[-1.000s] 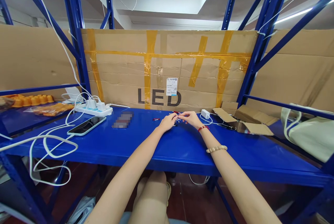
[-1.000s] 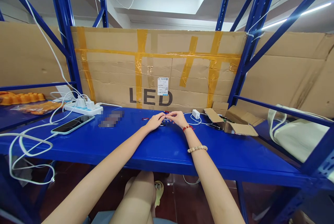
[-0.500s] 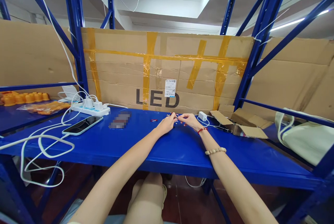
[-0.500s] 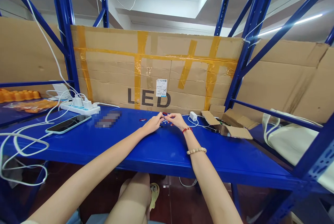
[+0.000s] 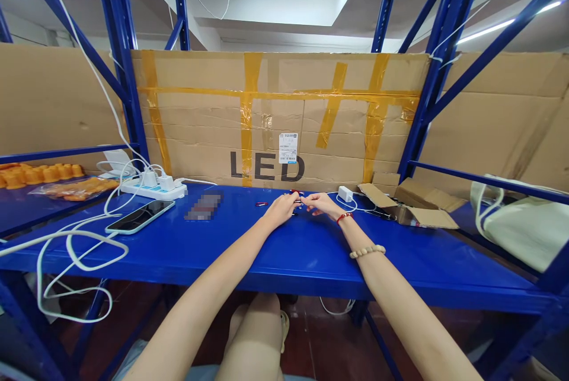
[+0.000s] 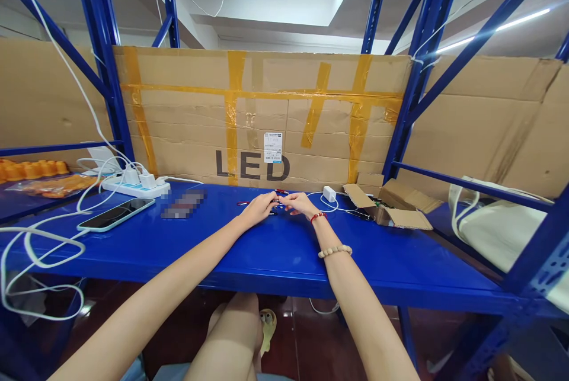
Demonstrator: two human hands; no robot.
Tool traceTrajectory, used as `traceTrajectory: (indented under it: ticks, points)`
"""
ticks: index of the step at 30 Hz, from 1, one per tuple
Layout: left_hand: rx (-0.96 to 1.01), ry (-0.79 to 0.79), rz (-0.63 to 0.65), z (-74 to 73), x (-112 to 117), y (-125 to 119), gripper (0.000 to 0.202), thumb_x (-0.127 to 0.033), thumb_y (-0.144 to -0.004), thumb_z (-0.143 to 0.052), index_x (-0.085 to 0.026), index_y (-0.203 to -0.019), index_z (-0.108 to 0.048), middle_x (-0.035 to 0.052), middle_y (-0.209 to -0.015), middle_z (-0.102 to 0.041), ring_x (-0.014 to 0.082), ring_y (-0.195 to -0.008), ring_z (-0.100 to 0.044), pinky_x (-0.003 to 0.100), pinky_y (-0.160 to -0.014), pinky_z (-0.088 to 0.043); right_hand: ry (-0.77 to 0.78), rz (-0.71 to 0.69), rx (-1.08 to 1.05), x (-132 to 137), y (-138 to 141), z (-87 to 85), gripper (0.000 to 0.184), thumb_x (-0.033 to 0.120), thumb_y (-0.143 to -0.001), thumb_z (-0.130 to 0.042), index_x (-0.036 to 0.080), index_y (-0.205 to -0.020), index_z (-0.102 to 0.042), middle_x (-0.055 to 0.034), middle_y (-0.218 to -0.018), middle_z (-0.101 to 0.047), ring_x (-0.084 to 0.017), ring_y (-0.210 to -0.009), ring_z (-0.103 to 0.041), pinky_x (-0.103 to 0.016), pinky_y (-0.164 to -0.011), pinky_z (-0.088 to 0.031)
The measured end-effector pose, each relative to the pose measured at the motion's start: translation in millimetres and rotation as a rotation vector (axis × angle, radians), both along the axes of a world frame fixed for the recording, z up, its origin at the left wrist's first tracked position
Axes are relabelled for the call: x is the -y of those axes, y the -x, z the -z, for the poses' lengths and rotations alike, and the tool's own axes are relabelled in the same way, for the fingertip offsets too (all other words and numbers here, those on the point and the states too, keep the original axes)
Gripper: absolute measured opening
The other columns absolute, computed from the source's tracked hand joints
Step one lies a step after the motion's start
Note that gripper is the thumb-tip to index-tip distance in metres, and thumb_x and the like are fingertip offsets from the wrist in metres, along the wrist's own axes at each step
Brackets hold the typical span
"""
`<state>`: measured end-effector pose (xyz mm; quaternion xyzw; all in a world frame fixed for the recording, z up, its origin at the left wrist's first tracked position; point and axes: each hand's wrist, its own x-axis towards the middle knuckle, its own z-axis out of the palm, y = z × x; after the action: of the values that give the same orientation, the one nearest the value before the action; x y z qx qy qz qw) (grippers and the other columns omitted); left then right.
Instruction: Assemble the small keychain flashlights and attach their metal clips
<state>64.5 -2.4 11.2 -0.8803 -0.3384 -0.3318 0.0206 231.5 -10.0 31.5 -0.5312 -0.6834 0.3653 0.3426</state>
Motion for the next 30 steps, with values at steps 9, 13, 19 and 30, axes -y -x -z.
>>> traceTrajectory:
  ticks: [9, 13, 19, 30]
  points:
    - [0.058, -0.024, -0.009, 1.8, -6, -2, 0.02, -0.022, -0.089, -0.045, -0.014, -0.106, -0.055, 0.0069, -0.104, -0.059, 0.0181, -0.096, -0.056, 0.04, -0.085, -0.045, 0.013, -0.015, 0.013, 4, 13, 1.5, 0.022, 0.029, -0.088, -0.049, 0.013, -0.101, -0.055, -0.0048, -0.095, -0.059, -0.013, -0.077, -0.059, -0.03, -0.067, -0.051]
    - [0.075, -0.011, -0.036, 3.2, -9, -3, 0.022, -0.024, -0.089, -0.046, -0.014, -0.106, -0.054, 0.0073, -0.105, -0.058, 0.0183, -0.095, -0.057, 0.04, -0.084, -0.046, 0.005, -0.018, 0.02, 4, 15, 1.6, 0.023, 0.029, -0.088, -0.049, 0.013, -0.102, -0.055, -0.0047, -0.095, -0.059, -0.013, -0.076, -0.059, -0.03, -0.066, -0.051]
    - [0.081, 0.026, -0.08, 1.4, -6, -5, 0.022, -0.026, -0.089, -0.046, -0.014, -0.106, -0.055, 0.0073, -0.104, -0.058, 0.0181, -0.094, -0.057, 0.039, -0.083, -0.047, -0.03, -0.008, 0.04, 0, 12, 3.6, 0.022, 0.029, -0.088, -0.049, 0.012, -0.101, -0.055, -0.0042, -0.092, -0.059, -0.012, -0.074, -0.059, -0.028, -0.063, -0.051]
    - [0.039, 0.075, -0.083, -1.9, -3, -3, 0.024, -0.022, -0.091, -0.041, -0.017, -0.112, -0.052, 0.0069, -0.108, -0.058, 0.0185, -0.1, -0.054, 0.039, -0.086, -0.045, -0.111, -0.016, 0.088, -7, 9, 7.2, 0.02, 0.029, -0.088, -0.049, 0.012, -0.096, -0.056, -0.0024, -0.086, -0.06, -0.01, -0.067, -0.058, -0.025, -0.059, -0.05]
